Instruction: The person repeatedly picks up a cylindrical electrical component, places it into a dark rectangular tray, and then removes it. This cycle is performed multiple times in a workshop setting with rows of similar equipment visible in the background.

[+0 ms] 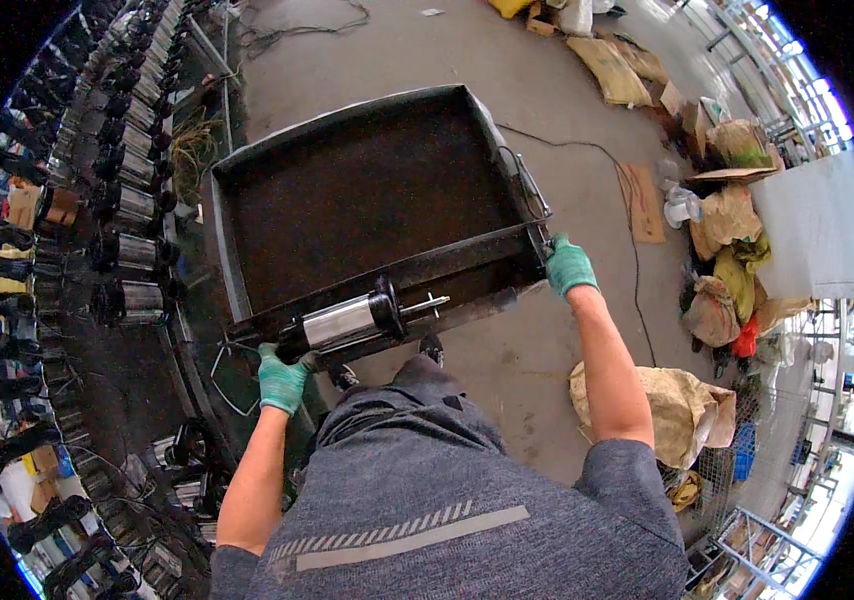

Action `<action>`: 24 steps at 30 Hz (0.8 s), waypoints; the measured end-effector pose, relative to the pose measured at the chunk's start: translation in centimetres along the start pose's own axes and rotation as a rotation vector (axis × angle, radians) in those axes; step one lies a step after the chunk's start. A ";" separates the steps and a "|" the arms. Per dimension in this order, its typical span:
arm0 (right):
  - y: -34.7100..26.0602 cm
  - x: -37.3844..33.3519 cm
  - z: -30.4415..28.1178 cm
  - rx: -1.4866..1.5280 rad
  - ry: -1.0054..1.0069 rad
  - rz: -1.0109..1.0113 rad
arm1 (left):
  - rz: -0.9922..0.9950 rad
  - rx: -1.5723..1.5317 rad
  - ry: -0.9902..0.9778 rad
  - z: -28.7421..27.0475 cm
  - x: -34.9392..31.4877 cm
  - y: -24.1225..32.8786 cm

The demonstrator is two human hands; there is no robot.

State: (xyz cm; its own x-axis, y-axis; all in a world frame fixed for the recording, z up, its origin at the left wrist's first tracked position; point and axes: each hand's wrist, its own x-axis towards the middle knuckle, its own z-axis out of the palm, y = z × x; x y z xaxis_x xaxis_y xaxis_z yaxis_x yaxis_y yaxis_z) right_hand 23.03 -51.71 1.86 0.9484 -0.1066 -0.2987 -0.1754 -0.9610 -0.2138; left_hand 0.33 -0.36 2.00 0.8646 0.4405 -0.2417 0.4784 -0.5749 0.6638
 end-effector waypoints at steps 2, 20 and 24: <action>0.0 1.9 0.7 -0.118 0.029 0.003 | -0.002 -0.065 0.000 0.3 0.1 -0.7; -13.4 -4.0 2.1 0.419 0.203 -0.455 | -0.146 0.176 -0.202 -3.1 0.2 2.6; -24.4 -10.9 3.4 0.710 -0.097 -0.504 | 0.240 0.612 -0.039 -6.8 3.1 -2.6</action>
State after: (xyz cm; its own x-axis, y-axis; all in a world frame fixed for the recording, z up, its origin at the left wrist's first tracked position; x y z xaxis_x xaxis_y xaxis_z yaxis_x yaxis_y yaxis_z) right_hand 16.06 -26.22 7.15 0.9364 0.3409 -0.0837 0.1045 -0.4984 -0.8606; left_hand 0.74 7.18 4.36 0.9575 0.2330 -0.1701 0.2631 -0.9473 0.1830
